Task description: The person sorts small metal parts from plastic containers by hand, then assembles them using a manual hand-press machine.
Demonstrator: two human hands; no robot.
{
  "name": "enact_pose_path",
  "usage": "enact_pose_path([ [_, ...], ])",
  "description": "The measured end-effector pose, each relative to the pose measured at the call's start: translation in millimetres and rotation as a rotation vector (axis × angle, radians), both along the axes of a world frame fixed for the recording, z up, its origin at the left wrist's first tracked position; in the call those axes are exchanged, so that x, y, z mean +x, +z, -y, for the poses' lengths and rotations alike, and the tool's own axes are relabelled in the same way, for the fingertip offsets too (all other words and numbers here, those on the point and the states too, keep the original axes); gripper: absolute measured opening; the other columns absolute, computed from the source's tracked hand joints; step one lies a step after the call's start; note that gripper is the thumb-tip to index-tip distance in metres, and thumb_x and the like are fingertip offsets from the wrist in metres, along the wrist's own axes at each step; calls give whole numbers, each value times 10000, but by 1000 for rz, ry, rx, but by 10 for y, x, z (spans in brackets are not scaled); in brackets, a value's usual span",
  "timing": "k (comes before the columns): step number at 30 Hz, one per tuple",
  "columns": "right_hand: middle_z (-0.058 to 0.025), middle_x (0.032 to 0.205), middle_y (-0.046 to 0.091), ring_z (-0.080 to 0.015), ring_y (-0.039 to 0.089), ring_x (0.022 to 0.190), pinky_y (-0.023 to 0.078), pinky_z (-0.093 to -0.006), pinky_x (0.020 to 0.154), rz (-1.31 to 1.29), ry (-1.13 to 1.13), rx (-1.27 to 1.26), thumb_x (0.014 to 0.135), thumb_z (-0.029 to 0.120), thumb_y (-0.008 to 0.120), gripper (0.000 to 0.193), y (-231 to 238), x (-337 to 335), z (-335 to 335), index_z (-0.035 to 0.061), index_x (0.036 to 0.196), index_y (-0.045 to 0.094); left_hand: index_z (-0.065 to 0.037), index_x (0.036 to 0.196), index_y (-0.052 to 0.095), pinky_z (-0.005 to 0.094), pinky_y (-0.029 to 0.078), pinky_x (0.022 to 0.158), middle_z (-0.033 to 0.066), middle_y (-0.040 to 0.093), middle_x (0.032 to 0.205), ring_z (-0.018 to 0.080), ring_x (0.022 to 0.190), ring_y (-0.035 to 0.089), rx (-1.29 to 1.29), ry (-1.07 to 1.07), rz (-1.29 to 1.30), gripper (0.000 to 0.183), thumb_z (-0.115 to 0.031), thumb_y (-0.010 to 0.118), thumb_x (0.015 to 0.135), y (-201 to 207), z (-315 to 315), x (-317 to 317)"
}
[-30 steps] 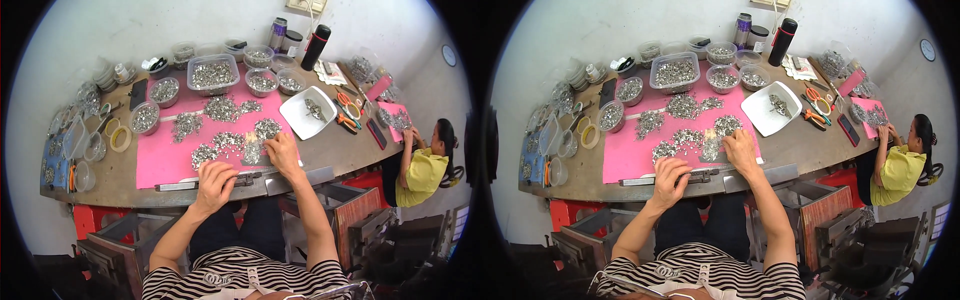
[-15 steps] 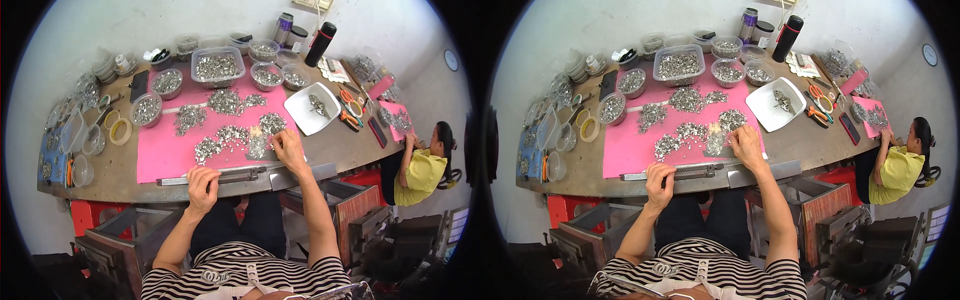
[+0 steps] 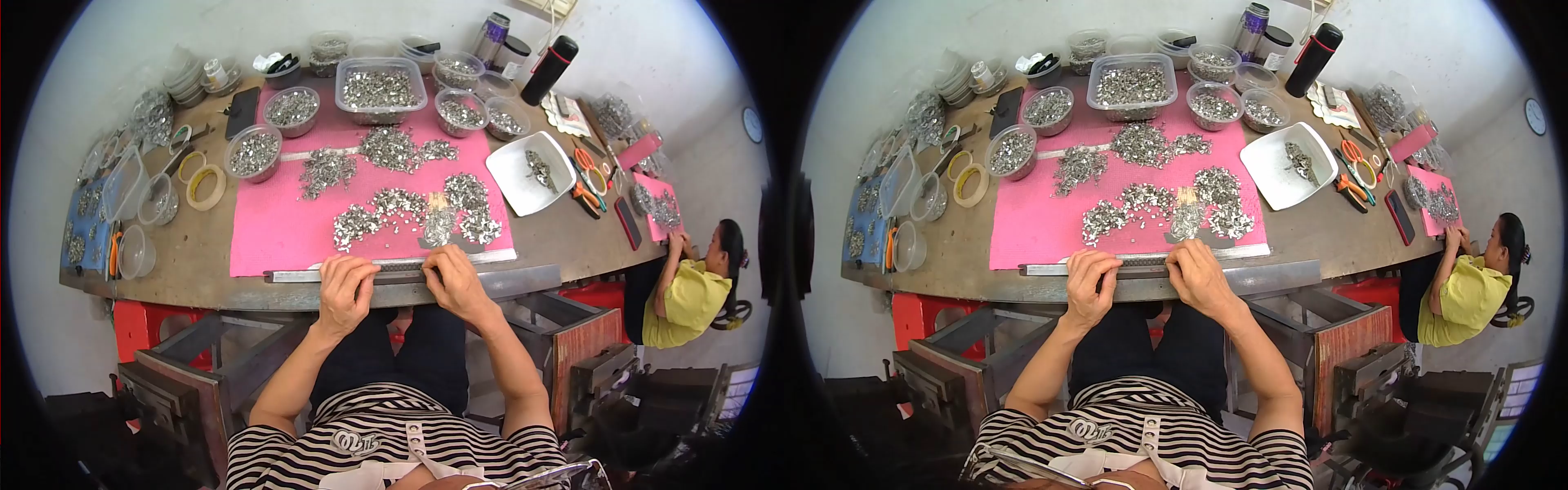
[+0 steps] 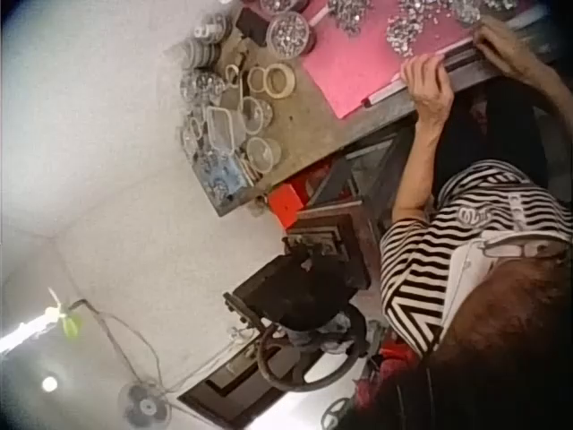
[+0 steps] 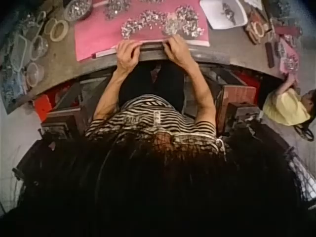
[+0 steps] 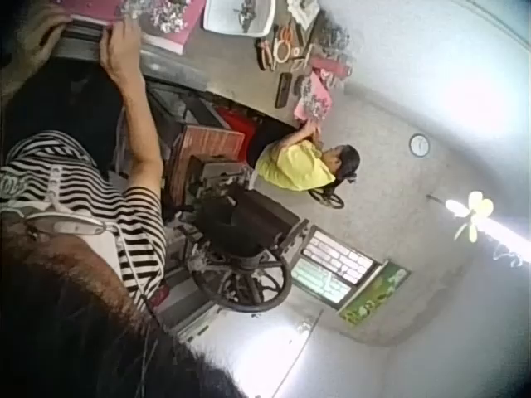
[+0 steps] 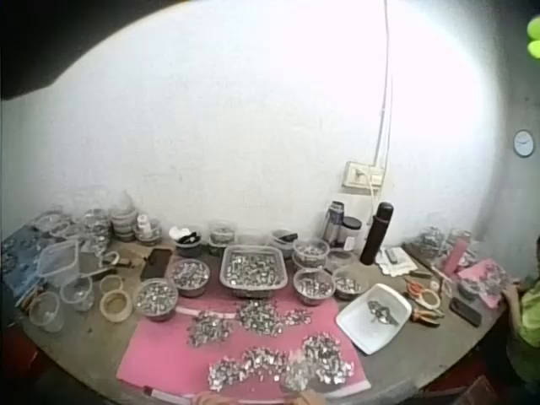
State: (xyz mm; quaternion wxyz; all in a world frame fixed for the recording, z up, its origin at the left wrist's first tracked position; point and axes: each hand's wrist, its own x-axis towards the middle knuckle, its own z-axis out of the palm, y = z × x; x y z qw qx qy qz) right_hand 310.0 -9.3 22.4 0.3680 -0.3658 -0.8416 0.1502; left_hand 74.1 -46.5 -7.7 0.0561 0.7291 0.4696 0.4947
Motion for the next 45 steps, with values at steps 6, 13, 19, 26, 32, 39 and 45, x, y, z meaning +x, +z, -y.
enact_pose_path([
  [6, -136, 909, 548, -320, 559, 820, 455, -415, 745, 168, -17, 88, 791, -36, 687, 190, 30, -5, 22, 13, 921, 559, -80, 1093, 694, 442, 410, 930, 87, 629, 1096, 291, 1026, 573, -84, -39, -67, 298, -129, 778, 811, 140, 38, -189],
  [13, -133, 939, 646, -316, 606, 893, 490, -394, 794, -67, 1, -121, 828, -33, 695, 136, -13, 53, -37, 9, 944, 636, -92, 1149, 678, 430, 377, 928, 81, 576, 1116, 281, 1059, 528, -171, 2, -231, 456, -281, 831, 763, 48, 49, -368],
  [19, -133, 925, 631, -329, 584, 885, 478, -413, 806, -78, -131, 4, 828, -27, 699, 141, -114, -100, 58, -1, 953, 640, -85, 1144, 679, 446, 377, 960, 101, 595, 1144, 293, 1087, 537, -181, 9, -222, 456, -273, 835, 759, 78, 74, -328],
  [26, -124, 942, 675, -306, 623, 874, 475, -411, 776, -139, -216, 122, 836, -26, 692, 172, -44, 146, -129, 19, 1000, 666, -99, 1081, 686, 512, 321, 1061, 56, 663, 1098, 266, 1138, 562, 15, -153, -216, 286, -211, 768, 831, 397, -513, 95],
  [32, -134, 873, 601, -343, 590, 868, 471, -442, 781, 38, -439, 66, 840, 14, 692, 197, 37, 532, -798, 22, 1035, 671, -122, 963, 690, 520, 316, 1049, 31, 648, 949, 243, 1023, 580, 28, -266, -248, 119, -140, 721, 850, 224, -1573, 693],
  [39, -135, 893, 587, -341, 576, 902, 451, -460, 808, 188, -477, 15, 825, 103, 730, 169, -136, 536, -981, 41, 979, 698, -136, 912, 713, 527, 315, 1021, 60, 655, 911, 269, 1026, 585, -142, -329, -400, 90, -158, 725, 826, 221, -1834, 946],
  [45, -112, 861, 597, -322, 577, 869, 452, -446, 797, 90, -470, 46, 825, 81, 732, 82, -128, 528, -978, 39, 895, 720, -117, 931, 685, 521, 326, 1004, 65, 617, 907, 274, 1000, 582, -82, -314, -434, 107, -169, 723, 846, 101, -1876, 989],
])
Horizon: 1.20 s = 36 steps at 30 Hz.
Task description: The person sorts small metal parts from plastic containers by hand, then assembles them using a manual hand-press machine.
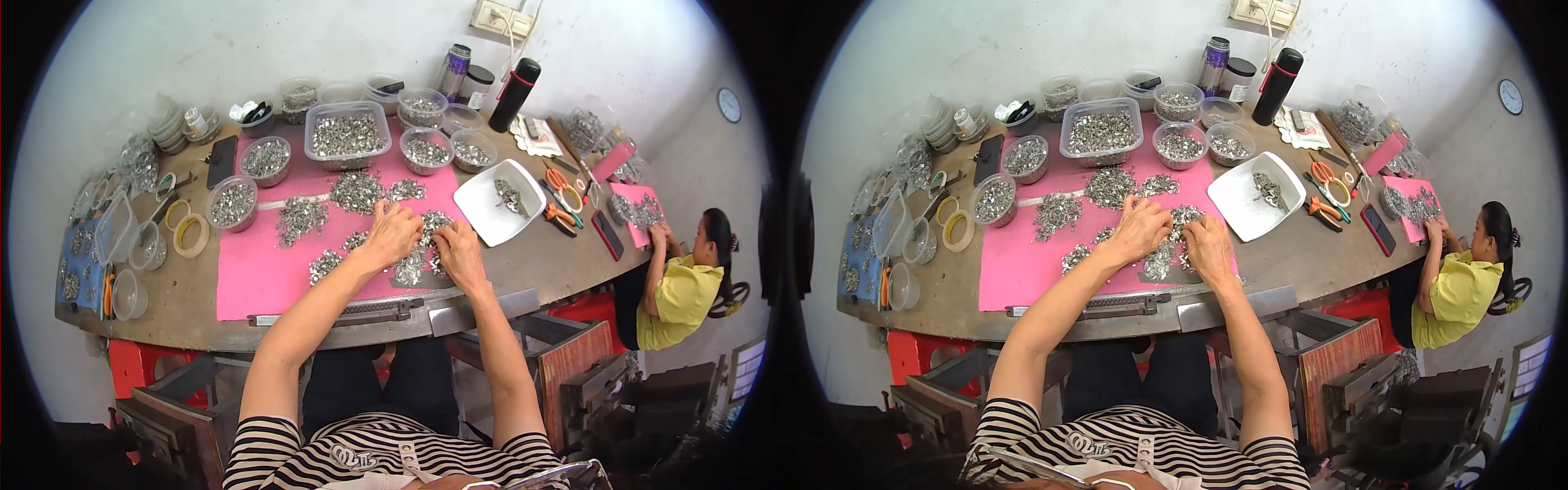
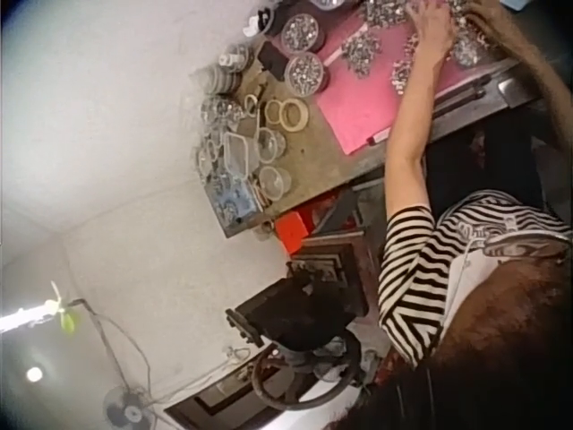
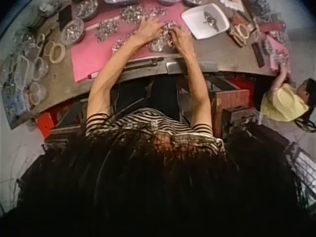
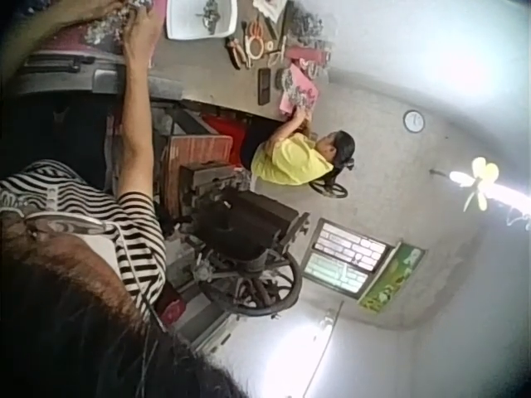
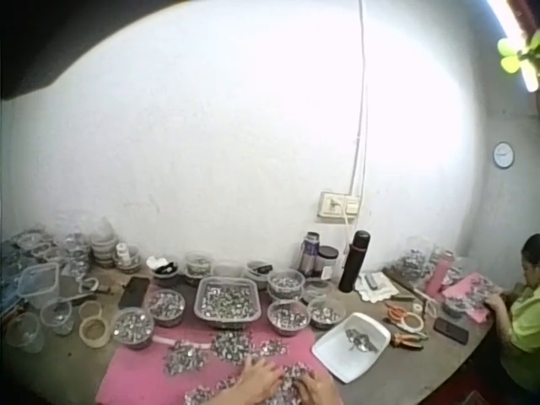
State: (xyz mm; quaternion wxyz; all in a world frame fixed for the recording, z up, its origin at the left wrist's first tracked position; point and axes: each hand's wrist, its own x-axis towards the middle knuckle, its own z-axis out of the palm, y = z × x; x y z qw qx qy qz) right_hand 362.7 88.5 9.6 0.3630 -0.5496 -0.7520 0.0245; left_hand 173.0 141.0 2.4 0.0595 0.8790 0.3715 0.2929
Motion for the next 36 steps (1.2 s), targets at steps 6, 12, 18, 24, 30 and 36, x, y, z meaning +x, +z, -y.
enact_pose_path([
  [6, -110, 845, 604, -311, 595, 836, 458, -423, 776, -88, 37, 73, 823, 45, 731, 83, 44, 32, 136, 32, 903, 715, -106, 925, 649, 496, 327, 986, 70, 610, 919, 268, 995, 577, -68, -12, 53, 80, -169, 677, 885, -37, -17, -34],
  [12, -111, 823, 612, -308, 601, 797, 465, -414, 765, -90, 51, 67, 813, 26, 735, 90, 160, 18, 249, 29, 898, 704, -110, 926, 644, 476, 326, 977, 66, 611, 915, 258, 974, 569, -64, -47, 84, 62, -169, 646, 909, 98, 37, -115],
  [18, -98, 809, 587, -300, 594, 804, 465, -415, 741, -91, 212, -58, 782, 40, 779, 134, 109, -44, 800, 34, 881, 690, -124, 901, 666, 458, 331, 965, 39, 621, 886, 242, 944, 566, -189, -105, 1, 43, -166, 669, 894, 314, 676, -611],
  [24, -112, 865, 644, -255, 641, 779, 507, -357, 679, -179, 143, -48, 808, -5, 759, 131, 33, -21, 855, 12, 924, 699, -130, 904, 700, 431, 340, 932, 24, 654, 877, 226, 904, 587, -161, 63, 183, 44, -162, 714, 877, 144, 920, -733],
  [30, -109, 891, 654, -227, 661, 788, 518, -333, 670, -222, 109, -95, 845, -24, 719, 114, 30, 12, 892, 10, 953, 705, -131, 917, 695, 436, 338, 938, 19, 666, 891, 221, 913, 593, -195, 63, 134, 48, -143, 717, 877, 135, 1010, -751],
  [36, -123, 889, 638, -303, 630, 852, 503, -393, 763, -218, 146, -127, 838, -28, 702, 112, 59, -6, 895, 16, 941, 702, -137, 924, 691, 463, 338, 949, 20, 638, 875, 219, 909, 581, -105, 56, 97, 72, -129, 724, 860, 103, 1029, -666],
])
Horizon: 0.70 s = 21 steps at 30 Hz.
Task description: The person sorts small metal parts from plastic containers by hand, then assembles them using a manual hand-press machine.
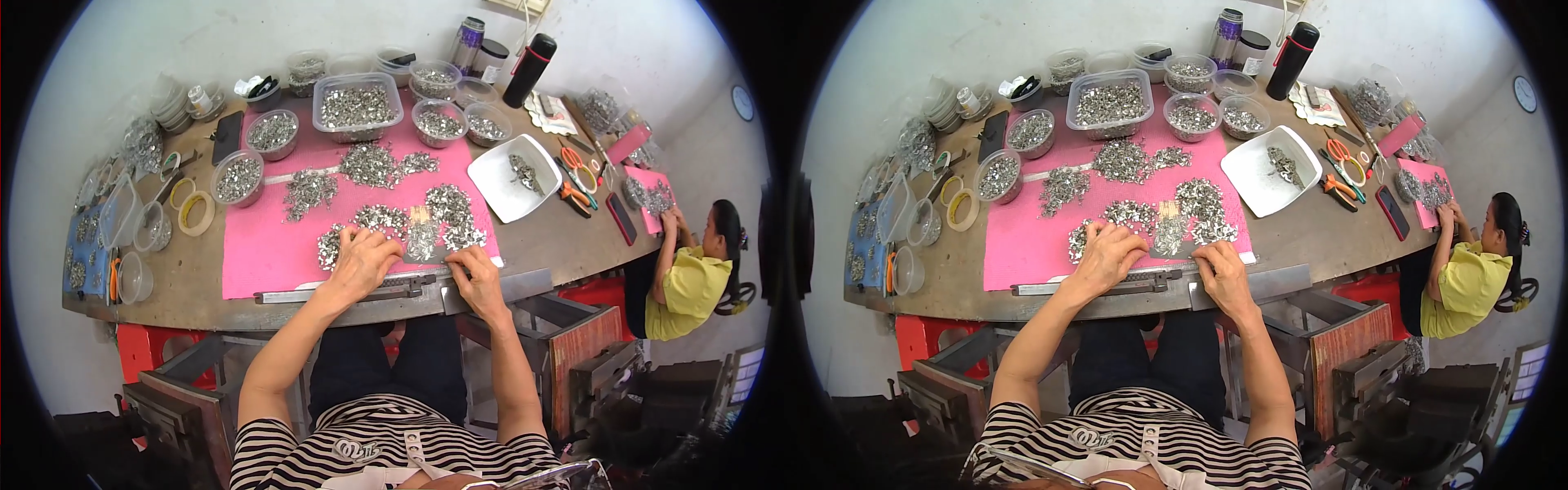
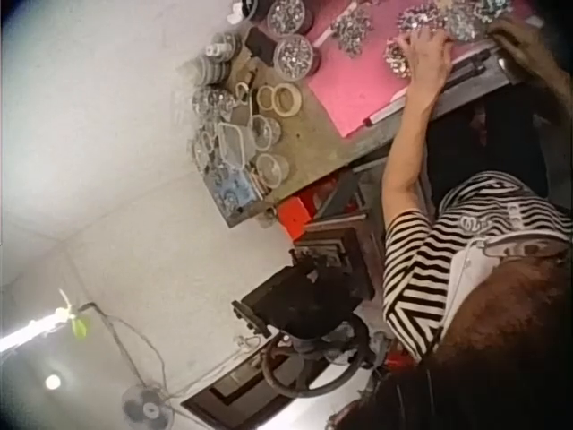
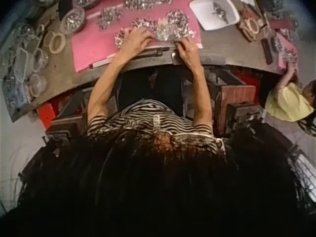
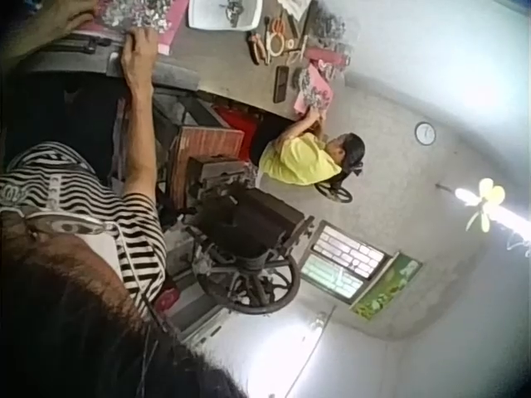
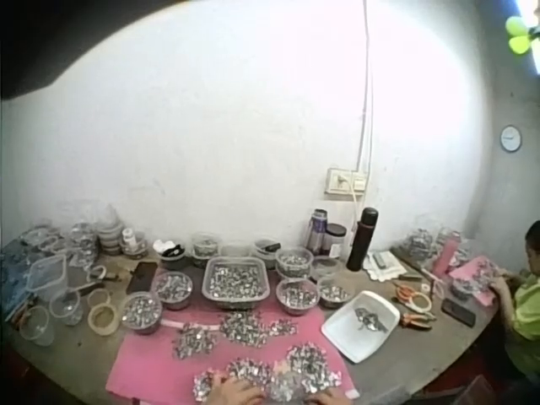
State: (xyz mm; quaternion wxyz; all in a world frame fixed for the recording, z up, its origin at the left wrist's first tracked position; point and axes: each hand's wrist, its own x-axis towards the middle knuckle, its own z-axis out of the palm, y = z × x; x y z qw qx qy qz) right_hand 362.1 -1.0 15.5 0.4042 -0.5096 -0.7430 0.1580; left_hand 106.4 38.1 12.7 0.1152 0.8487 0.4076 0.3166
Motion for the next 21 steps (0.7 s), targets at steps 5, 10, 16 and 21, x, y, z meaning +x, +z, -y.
enact_pose_path([
  [5, -112, 877, 611, -295, 604, 838, 489, -394, 743, 77, 17, 68, 826, -17, 711, 120, 7, -35, -35, 30, 936, 711, -143, 951, 708, 449, 340, 953, 10, 598, 859, 209, 894, 565, 61, -42, -124, 81, -158, 719, 872, 11, -33, -26],
  [10, -99, 873, 579, -287, 577, 835, 478, -399, 748, 187, 63, 78, 817, -15, 706, 131, 26, -12, -65, 43, 934, 714, -124, 928, 684, 459, 342, 954, 37, 612, 872, 228, 896, 573, 73, -29, -89, 68, -121, 707, 864, 17, -23, -26],
  [16, -107, 875, 558, -291, 580, 855, 477, -408, 752, 238, 138, 83, 819, -19, 692, 164, 35, 25, -101, 44, 970, 689, -109, 922, 660, 452, 339, 955, 38, 615, 861, 232, 884, 581, 19, -19, -43, 78, -113, 706, 860, 19, -16, -82],
  [21, -124, 906, 612, -310, 613, 875, 497, -408, 771, 62, 50, 28, 827, -39, 688, 155, -6, 36, -46, 19, 970, 675, -115, 917, 667, 451, 336, 956, 30, 621, 857, 226, 888, 582, 8, -16, 14, 83, -129, 721, 856, 36, -15, -56],
])
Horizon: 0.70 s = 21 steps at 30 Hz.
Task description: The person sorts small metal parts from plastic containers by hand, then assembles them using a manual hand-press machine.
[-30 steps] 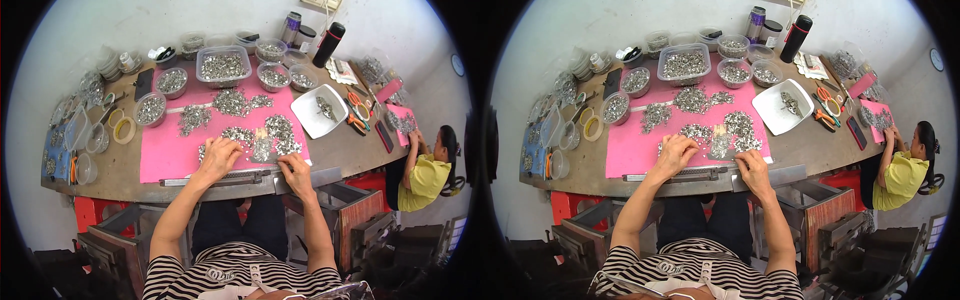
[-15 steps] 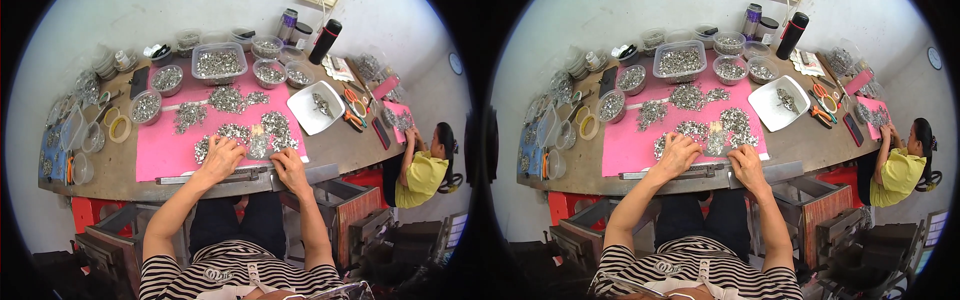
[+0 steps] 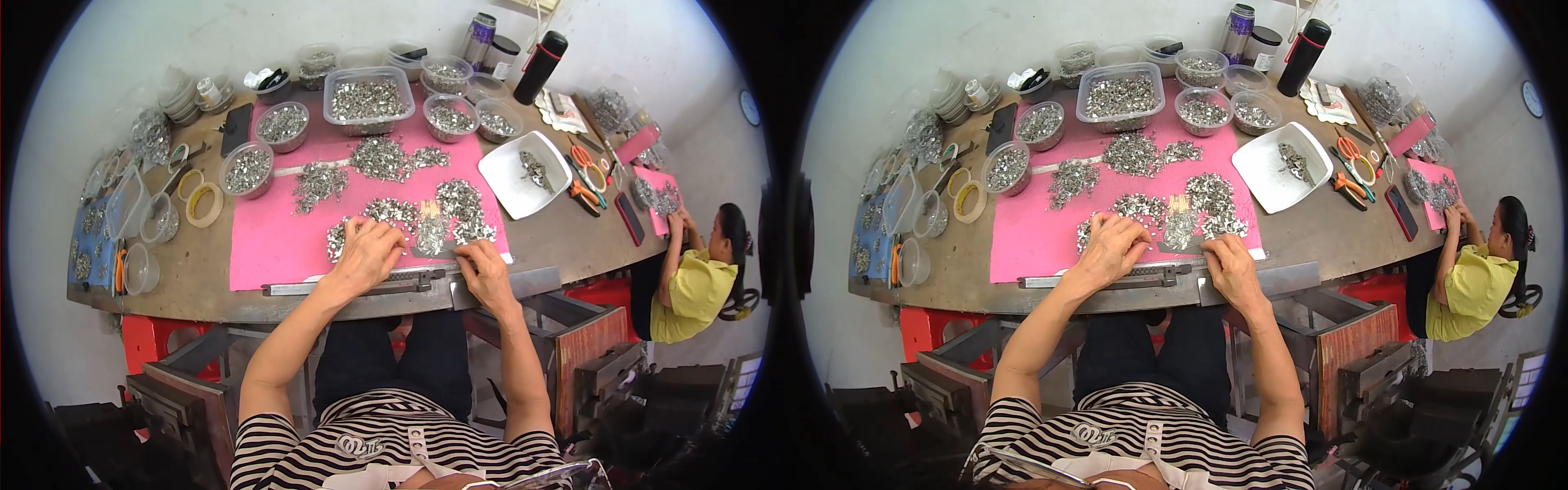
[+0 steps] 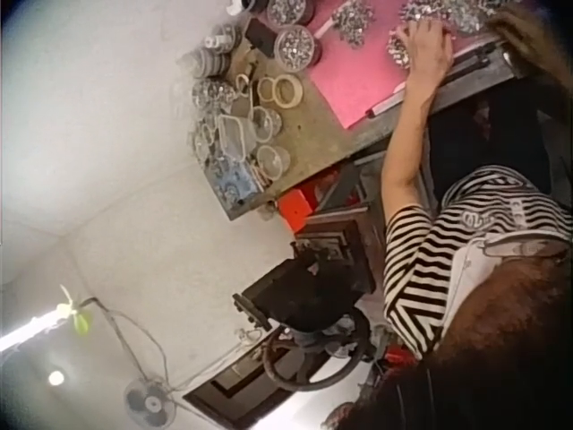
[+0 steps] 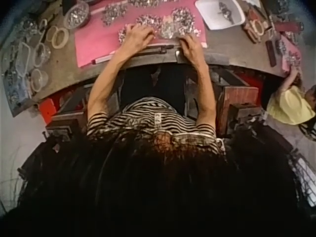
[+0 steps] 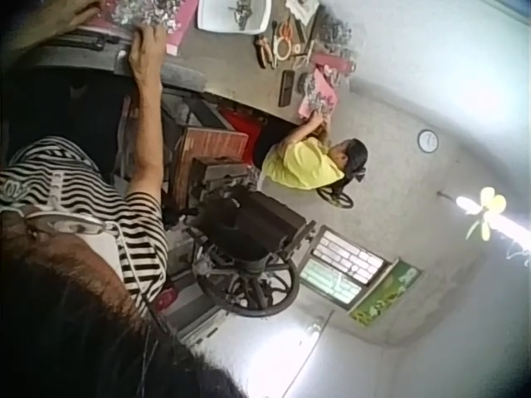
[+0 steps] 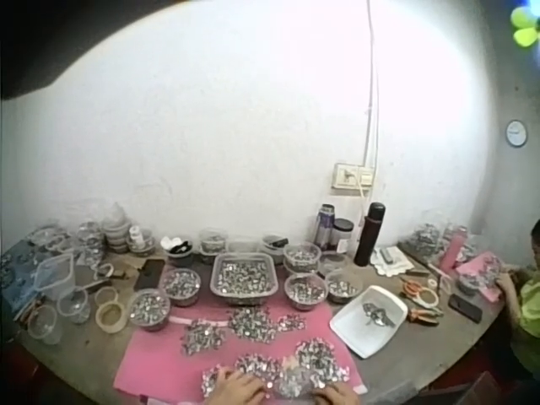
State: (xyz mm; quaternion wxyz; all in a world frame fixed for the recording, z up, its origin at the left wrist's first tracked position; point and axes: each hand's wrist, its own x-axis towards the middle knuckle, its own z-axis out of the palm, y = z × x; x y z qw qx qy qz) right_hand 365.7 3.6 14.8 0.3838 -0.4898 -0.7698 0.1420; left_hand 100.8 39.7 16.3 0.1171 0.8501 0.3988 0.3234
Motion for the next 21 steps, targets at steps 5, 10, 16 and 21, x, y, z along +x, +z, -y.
enact_pose_path([
  [5, -127, 917, 634, -309, 632, 878, 510, -397, 769, -87, -32, -50, 822, -58, 690, 149, 28, -16, 52, 9, 954, 674, -119, 891, 669, 456, 335, 953, 24, 621, 843, 220, 880, 581, 53, -6, -49, 79, -144, 732, 851, -19, 18, 44],
  [10, -123, 900, 620, -306, 614, 862, 499, -402, 758, -19, -22, 38, 812, -45, 707, 128, 45, -48, 42, 14, 919, 670, -103, 856, 650, 468, 338, 954, 24, 594, 805, 224, 866, 574, 38, 46, -15, 83, -132, 726, 840, -53, 28, 38],
  [16, -127, 908, 612, -309, 617, 867, 493, -397, 750, 72, -73, 104, 800, -31, 731, 131, -13, -96, 34, 10, 911, 676, -79, 898, 632, 471, 335, 950, 53, 597, 867, 247, 905, 564, 84, 69, -62, 81, -93, 695, 848, -96, 45, 33],
  [21, -116, 885, 581, -309, 581, 845, 483, -414, 744, 121, -69, 129, 799, -17, 716, 129, 12, -162, 52, 18, 905, 654, -69, 925, 614, 460, 339, 940, 60, 593, 890, 253, 916, 559, 70, 59, -39, 87, -66, 672, 861, -47, 109, -9],
])
